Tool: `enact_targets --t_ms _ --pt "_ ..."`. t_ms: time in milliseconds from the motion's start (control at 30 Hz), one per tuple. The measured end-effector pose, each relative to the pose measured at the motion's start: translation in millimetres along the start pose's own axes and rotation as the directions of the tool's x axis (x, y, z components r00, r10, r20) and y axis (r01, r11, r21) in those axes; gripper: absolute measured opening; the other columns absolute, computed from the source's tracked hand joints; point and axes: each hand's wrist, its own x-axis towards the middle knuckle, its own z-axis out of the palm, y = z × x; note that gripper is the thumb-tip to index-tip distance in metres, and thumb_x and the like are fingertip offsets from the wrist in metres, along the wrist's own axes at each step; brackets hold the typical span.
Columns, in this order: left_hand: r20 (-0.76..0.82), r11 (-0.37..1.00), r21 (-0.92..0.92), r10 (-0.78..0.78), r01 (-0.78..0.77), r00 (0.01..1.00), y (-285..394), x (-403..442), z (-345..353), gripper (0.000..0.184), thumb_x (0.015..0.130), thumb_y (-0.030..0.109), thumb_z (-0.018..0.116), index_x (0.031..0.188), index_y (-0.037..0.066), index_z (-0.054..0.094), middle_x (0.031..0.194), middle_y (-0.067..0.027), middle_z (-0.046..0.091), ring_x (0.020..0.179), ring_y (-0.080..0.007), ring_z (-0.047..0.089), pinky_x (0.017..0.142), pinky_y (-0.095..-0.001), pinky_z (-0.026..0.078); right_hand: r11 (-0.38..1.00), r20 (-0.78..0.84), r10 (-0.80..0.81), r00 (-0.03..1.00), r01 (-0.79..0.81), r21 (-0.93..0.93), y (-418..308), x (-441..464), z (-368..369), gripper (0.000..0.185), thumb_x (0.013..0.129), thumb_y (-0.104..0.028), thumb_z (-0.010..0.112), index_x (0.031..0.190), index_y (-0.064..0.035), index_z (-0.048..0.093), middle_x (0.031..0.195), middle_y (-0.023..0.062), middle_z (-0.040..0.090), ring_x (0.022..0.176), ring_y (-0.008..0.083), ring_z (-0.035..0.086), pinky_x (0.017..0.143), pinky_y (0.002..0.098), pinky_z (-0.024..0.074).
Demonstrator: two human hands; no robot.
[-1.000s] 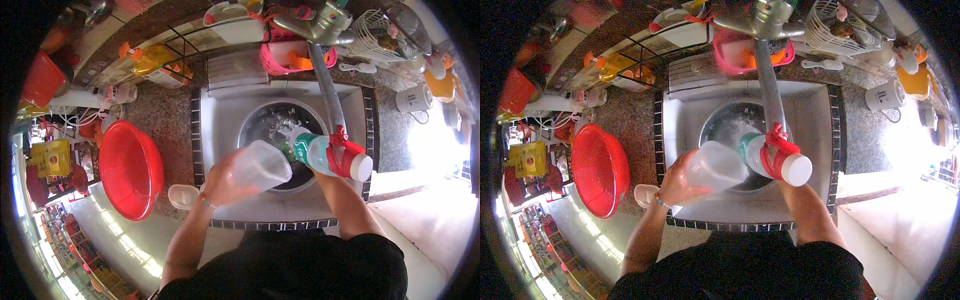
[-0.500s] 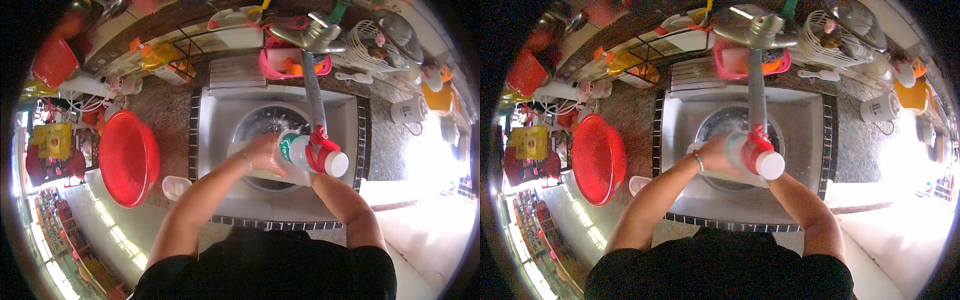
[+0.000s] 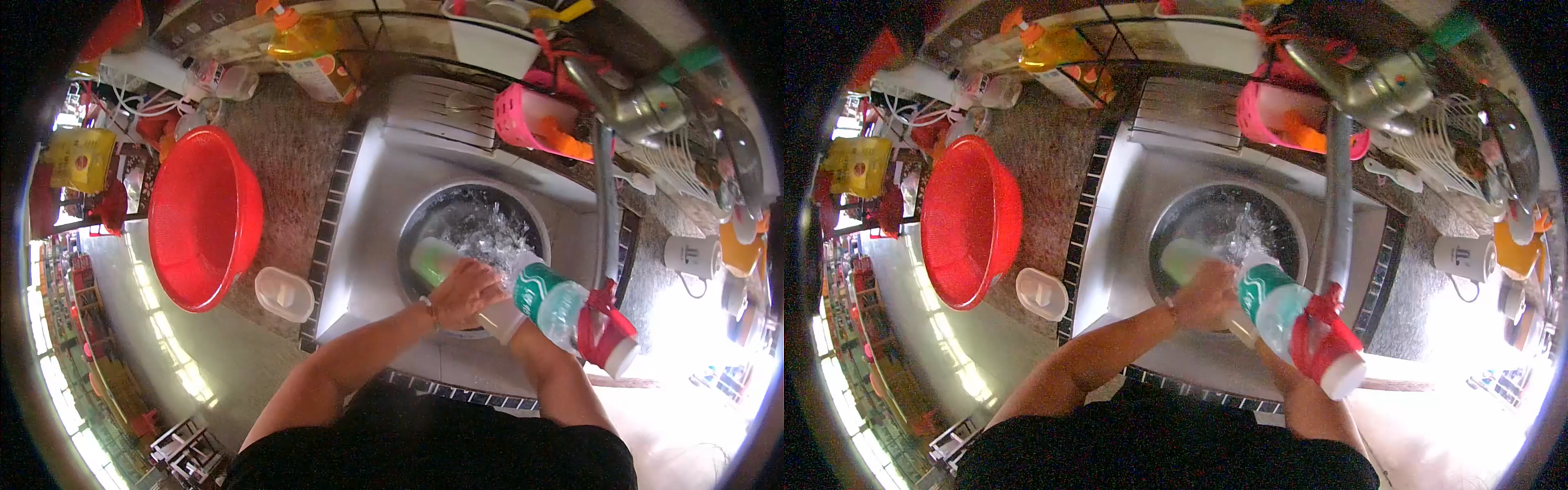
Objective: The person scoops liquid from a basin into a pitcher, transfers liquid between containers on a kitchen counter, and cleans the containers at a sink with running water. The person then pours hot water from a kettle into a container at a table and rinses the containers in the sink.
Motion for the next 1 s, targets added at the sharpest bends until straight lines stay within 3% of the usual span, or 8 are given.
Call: enact_targets --t_ms 67,267,567,700,767,800,900,1000 --pt "-0.037 0.998 -0.052 -0.023 0.021 0.999 -5 -10 12 0.062 0.066 0.032 0.072 0.123 0.021 0.051 0.107 -0.0037 0.053 0.105 -0.0218 0.050 0.094 -0.0452 0.035 0.999 0.035 0.014 0.999 -0.013 -0.029 1 1 2 0.031 0.084 -0.014 0.057 0.114 -0.0067 0.056 0.102 0.0061 0.059 0.084 0.0144 0.057 0.065 0.0252 0.0442" --pt "0.049 0.977 -0.058 -0.204 0.206 0.978 -7 -24 15 0.059 0.064 0.038 0.071 0.116 0.016 0.056 0.111 -0.0073 0.054 0.109 -0.0269 0.049 0.094 -0.0479 0.035 0.990 0.125 0.051 0.991 -0.033 -0.139 11 15 13 0.032 0.083 -0.013 0.056 0.114 -0.0070 0.055 0.100 0.0053 0.059 0.082 0.0136 0.057 0.063 0.0240 0.0435" --pt "0.095 0.993 -0.068 -0.092 0.099 0.991 -22 -47 6 0.060 0.071 0.030 0.067 0.127 0.017 0.049 0.120 -0.0093 0.050 0.119 -0.0302 0.043 0.100 -0.0516 0.029 0.982 0.208 0.104 0.973 -0.067 -0.178 24 39 34 0.033 0.082 -0.011 0.056 0.115 -0.0074 0.055 0.098 0.0041 0.058 0.078 0.0125 0.056 0.060 0.0223 0.0423" --pt "0.118 0.978 -0.078 -0.182 0.192 0.976 -23 -42 13 0.070 0.066 0.035 0.073 0.129 0.023 0.046 0.123 -0.0101 0.047 0.123 -0.0317 0.040 0.102 -0.0552 0.026 0.940 0.266 0.095 0.959 -0.174 0.293 13 21 4 0.033 0.082 -0.010 0.055 0.115 -0.0076 0.055 0.097 0.0035 0.058 0.077 0.0120 0.056 0.059 0.0215 0.0418" --pt "0.196 0.937 -0.220 -0.231 0.272 0.953 -36 -48 30 0.086 0.058 0.037 0.080 0.133 0.033 0.039 0.128 -0.0094 0.043 0.130 -0.0311 0.033 0.108 -0.0627 0.015 0.693 0.337 0.050 0.940 -0.276 0.666 6 -1 -22 0.033 0.082 -0.010 0.055 0.115 -0.0077 0.055 0.097 0.0032 0.058 0.076 0.0118 0.056 0.058 0.0211 0.0415" --pt "0.199 0.926 -0.220 -0.264 0.306 0.944 -33 -43 14 0.091 0.054 0.035 0.083 0.134 0.028 0.039 0.129 -0.0093 0.043 0.127 -0.0315 0.036 0.106 -0.0600 0.021 0.533 0.366 0.017 0.930 -0.318 0.784 3 -14 -35 0.034 0.082 -0.009 0.055 0.115 -0.0077 0.055 0.097 0.0031 0.058 0.076 0.0116 0.056 0.058 0.0209 0.0414" --pt "0.228 0.907 -0.251 -0.283 0.337 0.932 -45 -45 15 0.093 0.051 0.030 0.084 0.133 0.022 0.040 0.127 -0.0091 0.045 0.122 -0.0318 0.041 0.100 -0.0537 0.027 0.353 0.341 -0.134 0.931 -0.277 0.894 -10 -55 -67 0.034 0.081 -0.009 0.055 0.115 -0.0079 0.054 0.096 0.0027 0.058 0.074 0.0113 0.056 0.057 0.0204 0.0410" --pt "0.179 0.891 -0.303 -0.296 0.339 0.938 -46 -42 3 0.093 0.049 0.025 0.084 0.131 0.016 0.041 0.124 -0.0095 0.048 0.118 -0.0320 0.044 0.096 -0.0475 0.031 0.487 -0.018 0.123 0.992 -0.044 0.872 -26 -62 -45 0.029 0.084 -0.012 0.057 0.112 -0.0042 0.057 0.095 0.0051 0.059 0.075 0.0117 0.057 0.057 0.0174 0.0400"
